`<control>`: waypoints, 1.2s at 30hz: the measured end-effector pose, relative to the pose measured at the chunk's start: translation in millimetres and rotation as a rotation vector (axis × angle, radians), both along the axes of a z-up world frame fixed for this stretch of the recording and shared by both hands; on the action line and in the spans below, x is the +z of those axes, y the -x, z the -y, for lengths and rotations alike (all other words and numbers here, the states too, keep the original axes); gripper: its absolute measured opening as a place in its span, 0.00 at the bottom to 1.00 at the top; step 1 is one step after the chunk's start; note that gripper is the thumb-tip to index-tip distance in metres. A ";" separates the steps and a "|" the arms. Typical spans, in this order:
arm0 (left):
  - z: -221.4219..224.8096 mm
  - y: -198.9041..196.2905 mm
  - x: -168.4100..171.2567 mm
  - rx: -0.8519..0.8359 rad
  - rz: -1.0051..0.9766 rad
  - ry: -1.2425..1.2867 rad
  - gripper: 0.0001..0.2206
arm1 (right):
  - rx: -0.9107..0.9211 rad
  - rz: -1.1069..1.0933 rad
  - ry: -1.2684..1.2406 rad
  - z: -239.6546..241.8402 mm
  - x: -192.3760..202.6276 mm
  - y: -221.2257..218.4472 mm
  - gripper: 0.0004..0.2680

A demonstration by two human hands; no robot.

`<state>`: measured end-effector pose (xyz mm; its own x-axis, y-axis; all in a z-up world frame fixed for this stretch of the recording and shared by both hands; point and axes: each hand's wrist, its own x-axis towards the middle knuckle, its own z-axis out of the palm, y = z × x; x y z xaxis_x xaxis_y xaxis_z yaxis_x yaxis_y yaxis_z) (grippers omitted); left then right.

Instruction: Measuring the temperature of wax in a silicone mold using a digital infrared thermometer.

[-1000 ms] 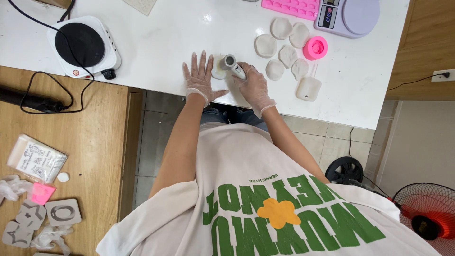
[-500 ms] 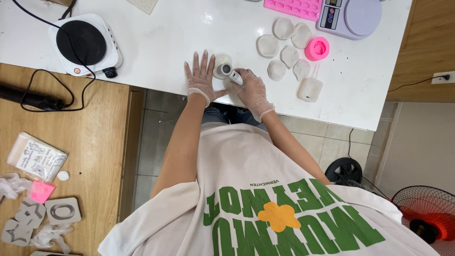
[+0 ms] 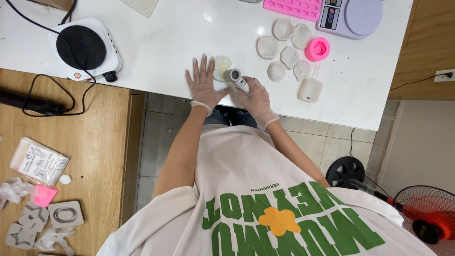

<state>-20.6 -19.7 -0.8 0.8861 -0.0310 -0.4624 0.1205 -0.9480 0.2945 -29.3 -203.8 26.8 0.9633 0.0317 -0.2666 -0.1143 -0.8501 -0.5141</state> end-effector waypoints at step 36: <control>57.4 14.2 -55.9 0.392 0.686 0.424 0.33 | -0.411 -0.178 -0.206 18.4 12.8 13.9 0.21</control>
